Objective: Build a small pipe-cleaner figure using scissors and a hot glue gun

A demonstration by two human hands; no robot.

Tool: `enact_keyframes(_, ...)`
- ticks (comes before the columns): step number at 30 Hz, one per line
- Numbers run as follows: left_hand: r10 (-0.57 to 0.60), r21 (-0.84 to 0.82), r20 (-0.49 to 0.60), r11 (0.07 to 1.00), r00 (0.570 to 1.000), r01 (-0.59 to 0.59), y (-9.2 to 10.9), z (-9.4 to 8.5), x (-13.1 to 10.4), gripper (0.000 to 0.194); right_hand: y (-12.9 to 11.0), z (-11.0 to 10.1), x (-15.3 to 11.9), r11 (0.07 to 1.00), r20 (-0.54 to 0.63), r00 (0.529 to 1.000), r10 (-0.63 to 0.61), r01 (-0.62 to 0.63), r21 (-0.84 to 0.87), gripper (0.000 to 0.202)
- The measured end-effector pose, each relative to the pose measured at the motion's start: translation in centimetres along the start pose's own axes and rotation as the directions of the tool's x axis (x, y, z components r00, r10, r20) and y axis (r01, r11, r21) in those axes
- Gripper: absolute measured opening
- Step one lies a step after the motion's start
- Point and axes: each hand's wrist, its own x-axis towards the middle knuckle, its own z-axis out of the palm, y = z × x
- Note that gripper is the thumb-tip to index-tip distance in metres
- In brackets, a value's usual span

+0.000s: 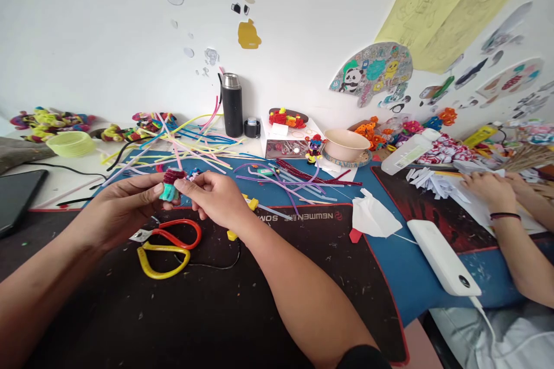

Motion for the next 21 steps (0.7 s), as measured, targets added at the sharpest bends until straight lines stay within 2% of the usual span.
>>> enact_keyframes(21,0.025,0.010,0.003,1.000,1.000,-0.025,0.29,0.26,-0.32,0.048,-0.22,-0.16,-0.18,1.000,0.007,1.000,-0.009,0.009,-0.003,0.046)
